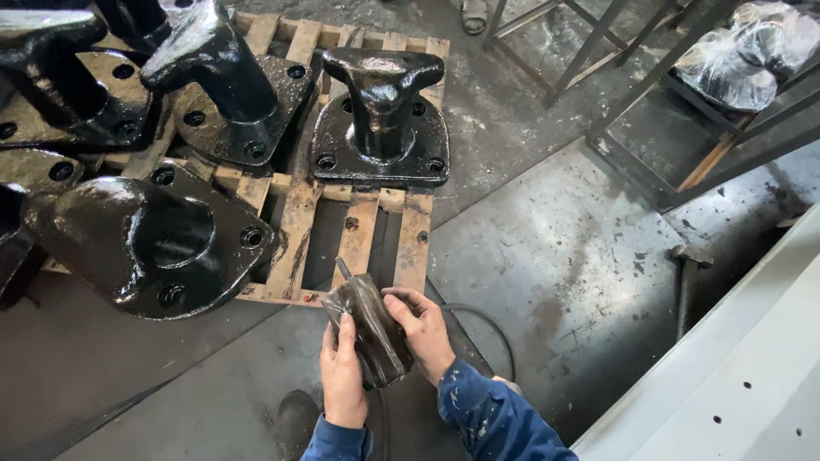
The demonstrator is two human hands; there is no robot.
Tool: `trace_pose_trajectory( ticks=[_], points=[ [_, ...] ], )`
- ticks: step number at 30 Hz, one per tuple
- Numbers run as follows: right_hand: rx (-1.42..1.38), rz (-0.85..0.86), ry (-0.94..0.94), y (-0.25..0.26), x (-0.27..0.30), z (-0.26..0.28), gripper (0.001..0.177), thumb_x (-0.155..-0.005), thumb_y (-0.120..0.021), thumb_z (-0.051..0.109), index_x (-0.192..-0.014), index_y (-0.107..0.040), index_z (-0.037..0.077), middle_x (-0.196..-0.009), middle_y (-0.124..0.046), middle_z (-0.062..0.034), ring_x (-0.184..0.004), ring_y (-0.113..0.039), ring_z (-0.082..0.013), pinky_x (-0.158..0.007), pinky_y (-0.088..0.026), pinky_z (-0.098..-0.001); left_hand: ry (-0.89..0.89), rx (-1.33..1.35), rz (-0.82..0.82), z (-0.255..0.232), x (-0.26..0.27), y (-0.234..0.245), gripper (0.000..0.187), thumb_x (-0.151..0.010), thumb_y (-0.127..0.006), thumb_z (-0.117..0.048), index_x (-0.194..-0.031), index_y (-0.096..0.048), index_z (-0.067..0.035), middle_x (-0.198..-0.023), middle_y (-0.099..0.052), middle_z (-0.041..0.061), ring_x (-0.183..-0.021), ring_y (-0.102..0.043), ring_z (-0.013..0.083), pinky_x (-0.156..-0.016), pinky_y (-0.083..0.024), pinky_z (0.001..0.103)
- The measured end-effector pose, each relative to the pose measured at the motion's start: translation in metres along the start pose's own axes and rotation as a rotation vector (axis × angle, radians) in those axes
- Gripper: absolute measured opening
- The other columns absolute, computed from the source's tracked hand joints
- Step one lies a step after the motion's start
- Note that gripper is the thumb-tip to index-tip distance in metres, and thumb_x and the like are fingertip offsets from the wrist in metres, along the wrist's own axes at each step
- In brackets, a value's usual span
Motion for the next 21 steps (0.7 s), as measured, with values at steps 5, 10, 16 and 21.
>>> trace_pose_trajectory(
  ticks=[5, 10, 16, 21],
  points=[
    [-0.079, 0.032, -0.018, -0.0022, -0.0019, -0.0054, 0.033, -0.094, -0.07, 0.024, -0.116, -0.074, 0.0, -0.098, -0.074, -0.0021, -0.088, -0.066, -0.0082, -0.081, -0.054, -0.025, -0.018, -0.002, -0.001, 0.0008, -0.0017, 0.0018, 0.049, -0.099, -0.059, -0.032, -0.139, -0.058, -0.004, -0.126, -0.068, 0.006, -0.112, -0.064, 0.0148, -0.095, -0.05, 0.03],
    [-0.076, 0.036, -0.019, -0.0027, -0.001, -0.0032, 0.033, -0.094, -0.07, 0.024, -0.116, -0.074, 0.0, -0.099, -0.074, -0.0023, -0.089, -0.066, -0.0083, -0.081, -0.054, -0.0254, -0.012, 0.006, 0.0, 0.0026, -0.0023, 0.0018, 0.048, -0.099, -0.059, -0.031, -0.139, -0.059, -0.004, -0.125, -0.069, 0.006, -0.11, -0.065, 0.015, -0.094, -0.051, 0.031],
    [-0.063, 0.037, -0.005, -0.0024, -0.001, -0.0007, 0.033, -0.095, -0.069, 0.024, -0.117, -0.074, 0.0, -0.101, -0.074, -0.0027, -0.091, -0.066, -0.008, -0.083, -0.054, -0.0249, -0.009, 0.008, 0.0, 0.0031, -0.0029, 0.0006, 0.047, -0.1, -0.059, -0.032, -0.137, -0.06, -0.004, -0.123, -0.069, 0.006, -0.109, -0.065, 0.015, -0.093, -0.051, 0.031],
    [-0.113, 0.031, -0.033, -0.0019, -0.0024, -0.0065, 0.034, -0.094, -0.069, 0.024, -0.117, -0.073, -0.001, -0.1, -0.073, -0.0027, -0.089, -0.065, -0.009, -0.081, -0.054, -0.0263, -0.006, 0.016, 0.005, 0.0027, -0.0027, -0.0004, 0.046, -0.1, -0.059, -0.032, -0.137, -0.06, -0.004, -0.123, -0.069, 0.006, -0.109, -0.065, 0.015, -0.093, -0.051, 0.031]
  ],
)
Point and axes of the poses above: each hand's wrist, its own x-axis away from the middle knuckle, its own y-axis out of the back of the hand, z = x × y, the point moved 7 cm from there along -x, towards the middle knuckle
